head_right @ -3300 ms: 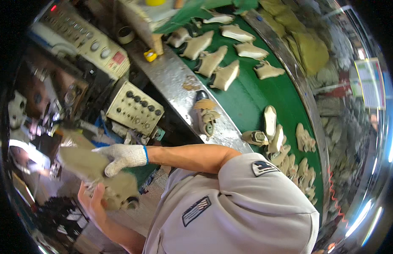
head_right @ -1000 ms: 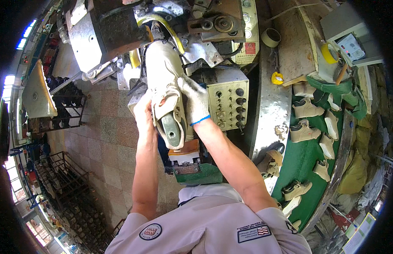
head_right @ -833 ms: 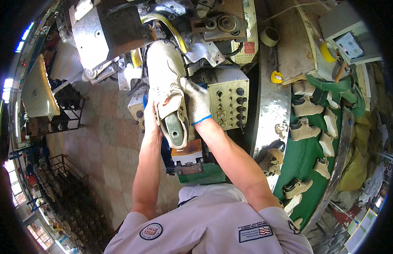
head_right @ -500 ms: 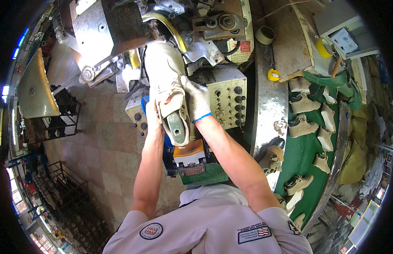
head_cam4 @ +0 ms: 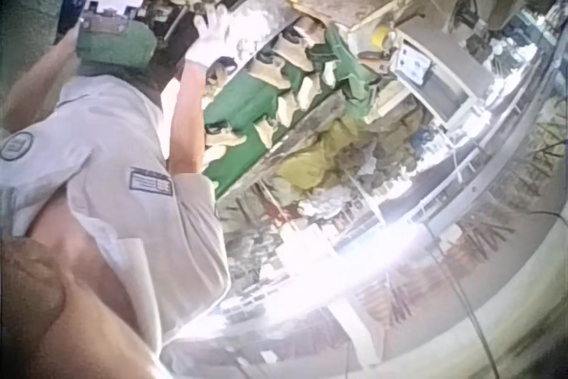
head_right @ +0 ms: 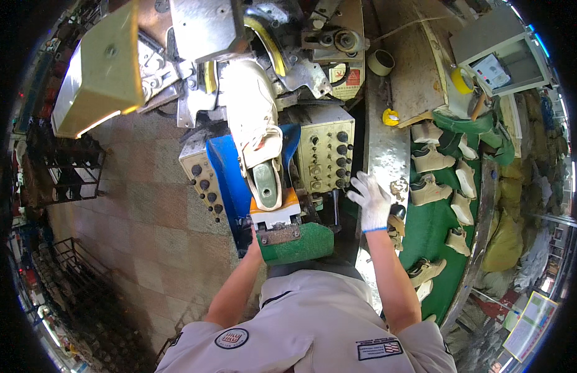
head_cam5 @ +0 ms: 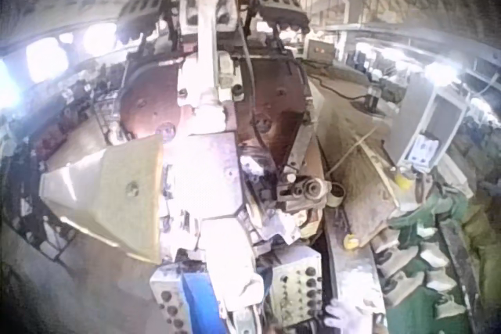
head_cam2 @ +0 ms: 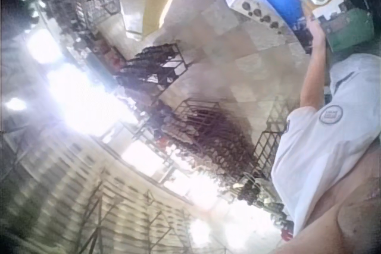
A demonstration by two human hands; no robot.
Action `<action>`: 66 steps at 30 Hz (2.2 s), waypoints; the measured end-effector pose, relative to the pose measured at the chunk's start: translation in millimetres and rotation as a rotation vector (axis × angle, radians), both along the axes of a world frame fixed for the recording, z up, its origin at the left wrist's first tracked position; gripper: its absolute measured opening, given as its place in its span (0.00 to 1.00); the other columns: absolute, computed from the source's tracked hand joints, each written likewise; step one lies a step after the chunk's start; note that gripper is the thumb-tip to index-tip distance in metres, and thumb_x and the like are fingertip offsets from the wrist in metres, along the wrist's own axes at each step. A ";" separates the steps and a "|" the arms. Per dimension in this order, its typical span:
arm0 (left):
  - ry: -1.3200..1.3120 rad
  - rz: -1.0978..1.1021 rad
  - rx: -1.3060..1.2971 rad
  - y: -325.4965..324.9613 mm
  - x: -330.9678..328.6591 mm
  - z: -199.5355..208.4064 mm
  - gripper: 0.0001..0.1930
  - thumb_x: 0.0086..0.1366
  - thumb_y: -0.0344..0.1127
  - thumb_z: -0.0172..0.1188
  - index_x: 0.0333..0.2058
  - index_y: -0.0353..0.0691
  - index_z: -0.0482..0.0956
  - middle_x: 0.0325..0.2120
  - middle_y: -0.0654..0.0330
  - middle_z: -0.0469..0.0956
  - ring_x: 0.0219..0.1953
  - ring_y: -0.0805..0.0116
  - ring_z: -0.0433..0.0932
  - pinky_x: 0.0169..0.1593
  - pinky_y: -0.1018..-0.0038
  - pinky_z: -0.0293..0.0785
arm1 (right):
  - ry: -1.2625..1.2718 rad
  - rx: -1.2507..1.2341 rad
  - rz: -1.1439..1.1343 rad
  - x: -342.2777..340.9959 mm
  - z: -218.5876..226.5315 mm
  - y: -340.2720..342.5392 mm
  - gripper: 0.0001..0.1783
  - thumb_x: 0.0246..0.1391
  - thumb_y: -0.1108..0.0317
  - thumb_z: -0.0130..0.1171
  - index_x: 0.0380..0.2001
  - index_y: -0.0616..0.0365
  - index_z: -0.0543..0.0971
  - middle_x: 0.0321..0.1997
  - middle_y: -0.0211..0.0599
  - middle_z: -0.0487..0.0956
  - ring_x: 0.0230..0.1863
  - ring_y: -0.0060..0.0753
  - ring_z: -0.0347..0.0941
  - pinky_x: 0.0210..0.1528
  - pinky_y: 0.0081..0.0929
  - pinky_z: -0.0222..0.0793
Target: The person places a shoe upper onto a lasting machine, operates the machine to shape the upper, and then places the finished upper onto a conveyor belt.
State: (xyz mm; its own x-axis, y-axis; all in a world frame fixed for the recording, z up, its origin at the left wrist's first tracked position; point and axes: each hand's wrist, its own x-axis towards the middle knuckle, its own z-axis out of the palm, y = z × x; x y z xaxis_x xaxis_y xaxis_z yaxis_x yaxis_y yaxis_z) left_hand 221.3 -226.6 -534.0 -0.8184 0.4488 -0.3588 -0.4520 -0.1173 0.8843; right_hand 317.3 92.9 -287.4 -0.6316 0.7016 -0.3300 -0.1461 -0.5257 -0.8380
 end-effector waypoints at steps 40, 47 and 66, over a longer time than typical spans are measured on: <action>0.653 0.106 -0.620 105.5 -106.5 321.6 0.33 0.63 0.44 0.69 0.63 0.34 0.73 0.56 0.53 0.78 0.51 0.63 0.76 0.54 0.66 0.73 | -0.422 -0.260 -0.234 371.8 7.8 167.3 0.23 0.57 0.53 0.68 0.42 0.66 0.84 0.38 0.41 0.85 0.37 0.34 0.82 0.44 0.32 0.78; 0.781 0.168 -0.906 94.5 -140.9 310.6 0.28 0.61 0.42 0.66 0.57 0.33 0.79 0.49 0.51 0.82 0.45 0.60 0.79 0.53 0.63 0.73 | -1.443 0.377 -0.305 422.7 -150.5 290.7 0.51 0.44 0.34 0.72 0.58 0.69 0.76 0.54 0.53 0.82 0.56 0.50 0.78 0.58 0.38 0.70; 0.540 -0.465 -0.823 80.4 -114.5 362.1 0.14 0.63 0.27 0.61 0.47 0.28 0.81 0.36 0.61 0.81 0.37 0.74 0.77 0.42 0.78 0.72 | 0.731 -0.839 -0.011 154.8 -7.3 139.4 0.29 0.69 0.56 0.51 0.62 0.68 0.69 0.57 0.56 0.78 0.56 0.52 0.77 0.63 0.50 0.71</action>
State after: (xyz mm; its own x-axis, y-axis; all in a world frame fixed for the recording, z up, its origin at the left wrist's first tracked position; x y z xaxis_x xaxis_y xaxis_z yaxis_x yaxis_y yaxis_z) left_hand 106.8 -146.1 -171.9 -0.7705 0.5421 -0.3353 0.1724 0.6836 0.7092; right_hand 472.1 232.3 -294.7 -0.8627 0.4376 -0.2534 -0.4679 -0.8808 0.0721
